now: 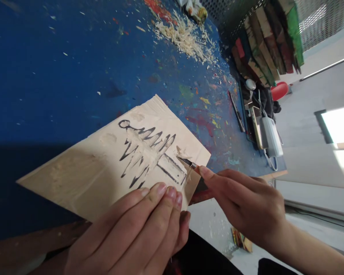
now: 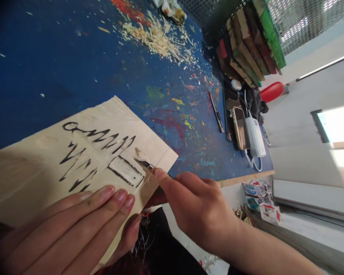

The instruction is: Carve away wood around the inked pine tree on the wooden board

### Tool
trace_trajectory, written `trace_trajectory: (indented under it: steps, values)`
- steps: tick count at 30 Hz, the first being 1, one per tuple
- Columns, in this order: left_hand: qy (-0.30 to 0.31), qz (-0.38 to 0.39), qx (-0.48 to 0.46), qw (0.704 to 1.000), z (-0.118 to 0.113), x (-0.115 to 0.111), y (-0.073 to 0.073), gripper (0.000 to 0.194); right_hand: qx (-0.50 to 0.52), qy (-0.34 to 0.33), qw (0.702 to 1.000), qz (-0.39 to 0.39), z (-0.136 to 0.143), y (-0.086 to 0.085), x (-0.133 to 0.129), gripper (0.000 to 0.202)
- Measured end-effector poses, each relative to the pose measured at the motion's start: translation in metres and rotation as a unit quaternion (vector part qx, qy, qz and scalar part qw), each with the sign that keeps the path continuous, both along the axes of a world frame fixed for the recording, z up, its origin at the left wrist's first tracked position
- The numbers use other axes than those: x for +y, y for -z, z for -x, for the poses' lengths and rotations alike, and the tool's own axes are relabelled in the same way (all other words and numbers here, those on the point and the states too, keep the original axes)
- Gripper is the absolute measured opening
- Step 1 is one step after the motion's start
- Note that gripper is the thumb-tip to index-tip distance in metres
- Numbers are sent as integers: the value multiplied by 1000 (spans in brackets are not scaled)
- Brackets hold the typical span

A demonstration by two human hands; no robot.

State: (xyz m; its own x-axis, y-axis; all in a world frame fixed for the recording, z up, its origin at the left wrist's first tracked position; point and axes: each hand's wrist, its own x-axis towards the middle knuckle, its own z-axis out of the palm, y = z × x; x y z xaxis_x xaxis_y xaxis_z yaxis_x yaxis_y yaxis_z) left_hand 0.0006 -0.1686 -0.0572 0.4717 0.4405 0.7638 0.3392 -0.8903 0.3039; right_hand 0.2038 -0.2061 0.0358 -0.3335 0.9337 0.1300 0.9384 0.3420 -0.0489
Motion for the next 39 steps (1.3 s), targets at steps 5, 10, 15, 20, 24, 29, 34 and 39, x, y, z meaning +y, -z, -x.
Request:
trace_trajectory:
  steps: [5,10,15,20,24,29,34,39]
  values:
    - [-10,28,26,999,1,0,-4,21,-95,-38,995,-9,-1,4,-7,38]
    - [12,-20,34,999,7,4,-2,28,0,4,1000,-3,6,3,11,27]
    - [-3,-34,3,999,5,6,2,27,14,-7,1000,13,7,2,11,32]
    - [-63,-59,-53,995,-2,5,4,17,80,99,978,-165,-12,10,-10,42]
    - [-69,-59,-5,996,1,7,-3,21,76,209,935,-276,-46,35,-6,43]
    - [-49,-52,39,997,10,4,-9,23,63,224,938,-257,-75,55,18,29]
    - [-24,-43,54,997,16,4,-10,22,83,185,955,-219,-77,55,21,24]
    - [-31,9,46,998,19,0,-15,19,111,188,952,-213,-79,57,18,25]
